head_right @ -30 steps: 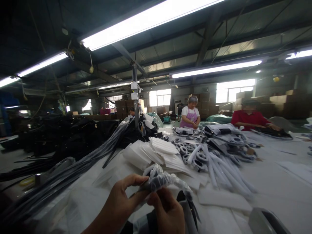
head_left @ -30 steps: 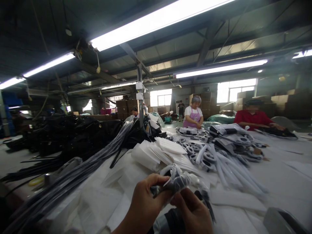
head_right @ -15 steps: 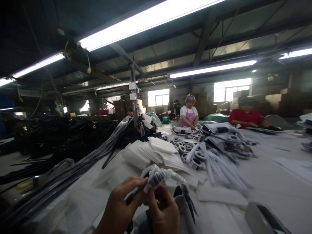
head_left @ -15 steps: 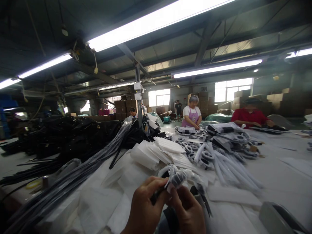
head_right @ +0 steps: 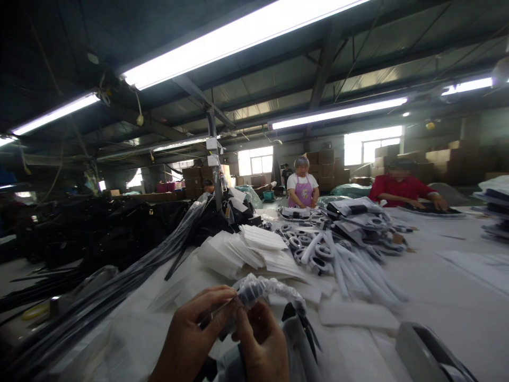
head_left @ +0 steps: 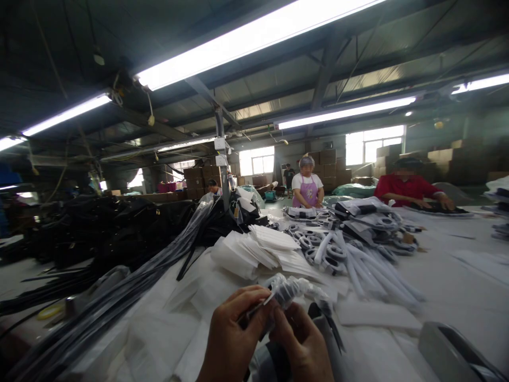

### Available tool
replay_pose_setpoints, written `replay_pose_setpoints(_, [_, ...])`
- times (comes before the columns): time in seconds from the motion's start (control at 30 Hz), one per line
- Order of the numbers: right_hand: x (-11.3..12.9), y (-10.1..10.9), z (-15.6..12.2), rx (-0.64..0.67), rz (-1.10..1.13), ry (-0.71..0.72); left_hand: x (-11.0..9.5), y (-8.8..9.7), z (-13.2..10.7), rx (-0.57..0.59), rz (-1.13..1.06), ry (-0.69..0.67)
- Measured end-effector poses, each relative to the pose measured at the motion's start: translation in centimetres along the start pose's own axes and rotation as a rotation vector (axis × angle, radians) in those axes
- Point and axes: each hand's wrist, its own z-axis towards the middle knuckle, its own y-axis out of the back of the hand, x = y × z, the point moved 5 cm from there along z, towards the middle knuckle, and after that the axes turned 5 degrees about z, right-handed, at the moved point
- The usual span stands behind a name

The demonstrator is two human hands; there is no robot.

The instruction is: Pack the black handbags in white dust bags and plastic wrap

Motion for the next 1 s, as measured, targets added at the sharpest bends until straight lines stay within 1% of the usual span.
replay_pose_setpoints(0.13, [-0.4, 0.1, -0.2, 0.015, 0.022, -0.02, -0.5, 0.2, 0.0, 0.035, -0.021, -0.01])
replay_pose_setpoints(0.27, [-0.2, 0.1, -0.3, 0.006, 0.04, -0.02, -1.0, 0.3, -0.4, -0.005, 0.031, -0.109])
replay_pose_setpoints(0.4, [0.7, 0.2, -0.2, -0.032, -0.018, -0.001, -1.4, 0.0, -1.1, -0.087, 0.094, -0.275])
replay_pose_setpoints(0.5, [0.5, 0.3, -0.1, -0.045, -0.009, -0.004, -1.8, -0.1, -1.7, -0.138, 0.177, -0.416])
replay_pose_setpoints(0.57, [0.0, 0.4, 0.1, -0.035, 0.03, -0.008, -2.3, -0.2, -2.0, -0.14, 0.267, -0.525])
replay_pose_setpoints(0.67, [-0.6, 0.4, 0.1, -0.019, 0.08, -0.016, -2.9, -0.4, -2.4, -0.104, 0.395, -0.669])
replay_pose_setpoints(0.73, [-0.7, 0.5, 0.0, -0.018, 0.094, -0.028, -3.2, -0.5, -2.5, -0.069, 0.461, -0.702])
replay_pose_setpoints(0.83, [-0.6, 0.4, -0.1, -0.005, 0.116, -0.053, -3.4, -0.7, -2.6, -0.047, 0.553, -0.705])
replay_pose_setpoints(0.9, [-0.4, 0.4, -0.3, 0.009, 0.133, -0.057, -3.4, -0.8, -2.8, -0.062, 0.606, -0.721])
replay_pose_setpoints(1.0, [0.2, 0.4, -0.5, 0.025, 0.142, -0.019, -3.3, -0.9, -3.4, -0.098, 0.643, -0.738])
